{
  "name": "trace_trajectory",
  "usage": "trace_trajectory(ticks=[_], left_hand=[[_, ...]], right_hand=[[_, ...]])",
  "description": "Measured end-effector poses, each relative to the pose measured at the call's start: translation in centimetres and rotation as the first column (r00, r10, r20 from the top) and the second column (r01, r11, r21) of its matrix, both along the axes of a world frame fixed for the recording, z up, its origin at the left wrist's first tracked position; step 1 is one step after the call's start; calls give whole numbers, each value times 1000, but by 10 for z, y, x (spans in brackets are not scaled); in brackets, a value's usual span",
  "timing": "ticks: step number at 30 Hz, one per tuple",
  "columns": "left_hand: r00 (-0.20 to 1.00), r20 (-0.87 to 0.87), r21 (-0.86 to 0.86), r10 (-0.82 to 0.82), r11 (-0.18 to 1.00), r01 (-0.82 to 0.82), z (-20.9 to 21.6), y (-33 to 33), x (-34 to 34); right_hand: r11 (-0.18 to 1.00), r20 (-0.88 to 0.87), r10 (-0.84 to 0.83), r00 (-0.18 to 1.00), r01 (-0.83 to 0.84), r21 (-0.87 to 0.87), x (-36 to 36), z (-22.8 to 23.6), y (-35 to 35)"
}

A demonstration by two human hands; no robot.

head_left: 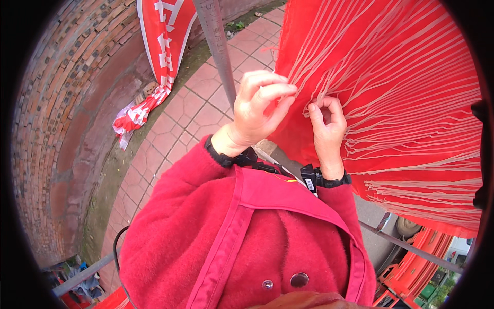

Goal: The person aligns and secures bamboo poles to a metal frame using red fabric and white string. They repeatedly position the poles, then tie the string to fasten the fabric and poles together.

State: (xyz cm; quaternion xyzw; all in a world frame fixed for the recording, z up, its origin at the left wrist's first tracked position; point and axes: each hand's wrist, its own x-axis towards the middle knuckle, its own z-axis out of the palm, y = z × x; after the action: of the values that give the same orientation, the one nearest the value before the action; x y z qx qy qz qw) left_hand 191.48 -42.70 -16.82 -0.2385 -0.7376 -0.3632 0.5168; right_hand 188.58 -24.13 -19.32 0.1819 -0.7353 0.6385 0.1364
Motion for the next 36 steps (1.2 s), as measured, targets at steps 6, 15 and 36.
trace_trajectory(ticks=[6, 15, 36], left_hand=[[842, 427, 186, -329, 944, 274, 15, 19, 9], [705, 548, 365, -450, 887, 282, 25, 22, 5], [464, 410, 536, -785, 619, 574, 29, 2, 8]], right_hand=[[934, 161, 283, 945, -234, -269, 18, 2, 18], [795, 26, 543, 839, -504, -337, 22, 2, 27], [720, -128, 513, 849, -507, -474, 21, 21, 31]])
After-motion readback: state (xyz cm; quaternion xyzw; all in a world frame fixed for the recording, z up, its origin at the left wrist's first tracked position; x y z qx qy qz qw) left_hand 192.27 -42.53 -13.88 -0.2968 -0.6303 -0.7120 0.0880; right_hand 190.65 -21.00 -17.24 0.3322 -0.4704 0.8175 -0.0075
